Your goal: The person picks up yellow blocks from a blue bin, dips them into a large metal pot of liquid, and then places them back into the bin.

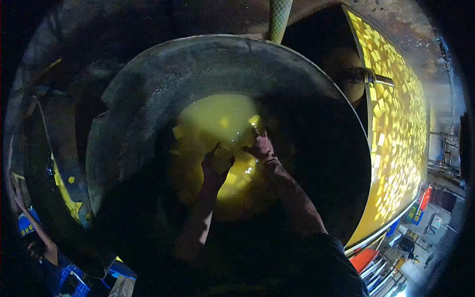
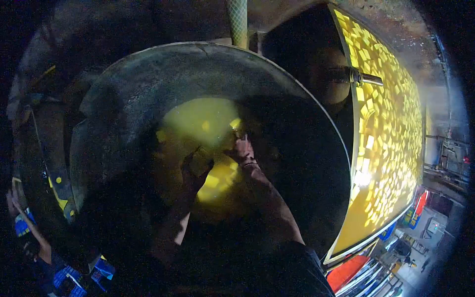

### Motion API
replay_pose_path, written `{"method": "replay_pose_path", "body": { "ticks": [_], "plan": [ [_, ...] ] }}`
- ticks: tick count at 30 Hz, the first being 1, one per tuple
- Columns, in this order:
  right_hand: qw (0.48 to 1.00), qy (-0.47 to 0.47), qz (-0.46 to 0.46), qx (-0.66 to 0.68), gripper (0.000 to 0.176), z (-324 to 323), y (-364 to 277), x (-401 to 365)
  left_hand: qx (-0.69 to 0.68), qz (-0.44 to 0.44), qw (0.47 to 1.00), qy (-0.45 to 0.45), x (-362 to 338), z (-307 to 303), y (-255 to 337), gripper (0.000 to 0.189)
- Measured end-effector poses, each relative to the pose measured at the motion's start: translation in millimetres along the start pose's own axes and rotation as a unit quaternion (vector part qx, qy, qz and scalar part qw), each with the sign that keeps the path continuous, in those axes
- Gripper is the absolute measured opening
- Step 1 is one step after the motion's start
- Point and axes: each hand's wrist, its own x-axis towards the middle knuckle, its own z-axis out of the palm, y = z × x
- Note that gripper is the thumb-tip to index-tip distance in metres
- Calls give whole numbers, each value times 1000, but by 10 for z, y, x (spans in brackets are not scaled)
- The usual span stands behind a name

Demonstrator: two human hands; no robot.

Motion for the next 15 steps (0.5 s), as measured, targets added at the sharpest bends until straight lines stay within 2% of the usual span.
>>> {"method": "replay_pose_path", "body": {
  "ticks": [1,2,3,4,5,6,7,8,9,10,12,14,15],
  "plan": [
    [986,-124,45,-103,48,-51,-67,31,0,4,1000,0,-17,71,52,38],
    [986,-122,39,-103,48,51,-16,101,74,40,996,9,-58,229,173,38],
    [992,76,-70,-73,41,290,137,195,148,77,986,21,-97,372,305,38],
    [946,270,-177,-36,36,421,227,272,148,87,985,24,-94,462,431,38],
    [999,51,-12,-7,24,367,287,235,-1,-6,1000,18,-68,555,578,40],
    [998,2,-1,67,20,-70,29,133,-151,-97,984,8,-42,651,738,43],
    [993,-33,-37,109,22,-55,208,229,-131,-67,987,-70,-1,746,906,43],
    [984,-70,-73,147,24,-17,363,352,-168,-75,982,-41,-67,995,1116,42],
    [983,-73,-89,141,24,-84,258,344,-138,-78,986,-45,-118,1190,1340,44],
    [976,-100,-76,175,24,-181,126,275,-108,-82,989,-49,-182,1345,1556,46],
    [958,-155,-53,236,24,-432,-178,95,-83,-54,984,-150,-365,1568,1969,49],
    [932,-213,-27,294,25,-748,-600,-181,-123,-7,964,-237,-858,1814,2410,52],
    [835,-274,-19,478,28,-955,-966,-433,-139,18,961,-240,-1147,1844,2593,54]
  ]
}}
